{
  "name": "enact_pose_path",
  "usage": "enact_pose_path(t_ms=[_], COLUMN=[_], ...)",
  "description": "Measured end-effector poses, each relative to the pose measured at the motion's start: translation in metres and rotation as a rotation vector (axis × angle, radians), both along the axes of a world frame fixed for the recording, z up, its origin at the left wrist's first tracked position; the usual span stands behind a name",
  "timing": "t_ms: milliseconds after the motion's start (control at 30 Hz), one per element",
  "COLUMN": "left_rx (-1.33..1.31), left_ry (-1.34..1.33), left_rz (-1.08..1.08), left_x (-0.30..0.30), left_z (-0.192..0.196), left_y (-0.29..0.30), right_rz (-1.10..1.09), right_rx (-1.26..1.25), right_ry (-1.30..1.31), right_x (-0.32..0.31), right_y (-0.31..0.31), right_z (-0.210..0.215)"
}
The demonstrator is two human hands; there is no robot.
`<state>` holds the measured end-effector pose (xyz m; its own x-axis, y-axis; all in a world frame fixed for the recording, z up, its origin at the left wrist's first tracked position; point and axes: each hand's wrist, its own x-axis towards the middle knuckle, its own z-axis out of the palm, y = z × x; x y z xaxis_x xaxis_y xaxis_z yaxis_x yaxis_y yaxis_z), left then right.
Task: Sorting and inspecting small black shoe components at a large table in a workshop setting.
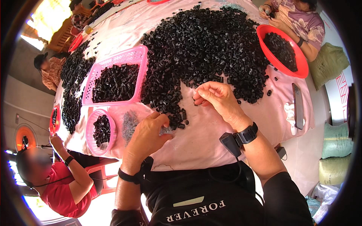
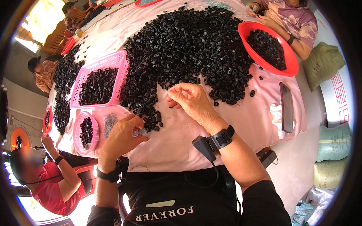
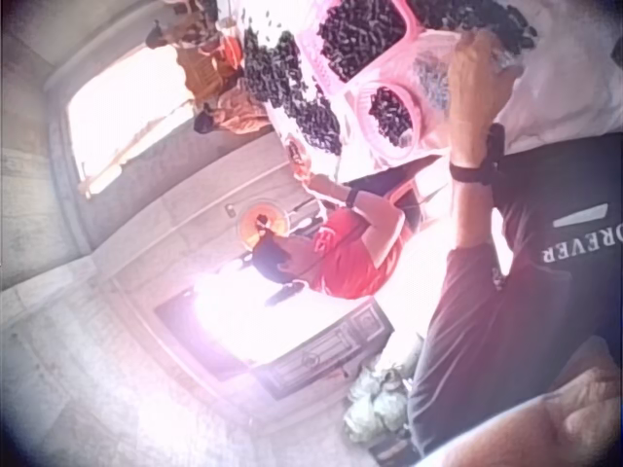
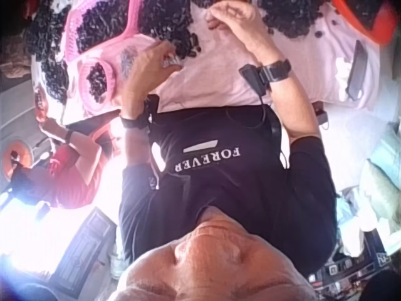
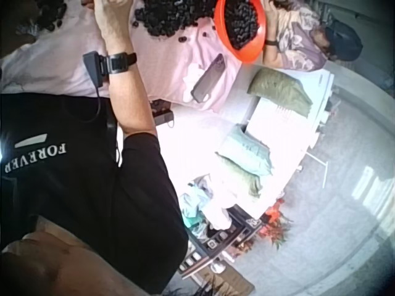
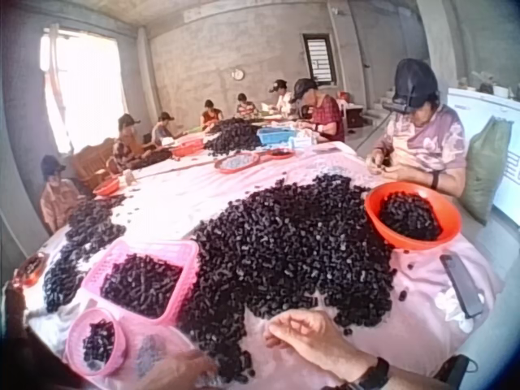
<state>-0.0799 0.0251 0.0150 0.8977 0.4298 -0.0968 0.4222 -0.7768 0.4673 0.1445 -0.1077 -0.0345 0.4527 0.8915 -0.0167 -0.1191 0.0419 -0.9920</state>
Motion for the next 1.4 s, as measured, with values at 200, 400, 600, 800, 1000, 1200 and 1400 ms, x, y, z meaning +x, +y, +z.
enact_pose_path(t_ms=[200, 400, 600, 800, 1000, 1200, 1400], left_rx=[-0.073, -0.049, -0.004, 0.098, 0.173, 0.305, 0.277], left_ry=[-0.116, -0.201, -0.239, -0.314, -0.308, -0.267, -0.385], left_rz=[-0.070, -0.112, -0.108, -0.228, -0.175, -0.008, -0.041], left_x=[0.004, 0.017, 0.026, 0.041, 0.047, 0.042, 0.057], left_z=[-0.011, -0.016, -0.007, -0.007, -0.017, -0.011, -0.012], left_y=[-0.012, -0.029, -0.030, -0.033, -0.009, 0.017, 0.005], right_rz=[0.008, -0.024, 0.003, 0.004, -0.033, 0.006, -0.027], right_rx=[-0.002, 0.021, 0.019, 0.018, 0.018, 0.017, 0.042], right_ry=[-0.018, 0.001, 0.003, 0.000, 0.025, 0.014, 0.032], right_x=[0.001, -0.001, 0.001, 0.001, 0.000, 0.001, -0.001], right_y=[0.001, 0.002, 0.002, 0.001, 0.001, 0.002, 0.002], right_z=[-0.002, -0.002, -0.006, -0.005, -0.002, -0.005, -0.004])
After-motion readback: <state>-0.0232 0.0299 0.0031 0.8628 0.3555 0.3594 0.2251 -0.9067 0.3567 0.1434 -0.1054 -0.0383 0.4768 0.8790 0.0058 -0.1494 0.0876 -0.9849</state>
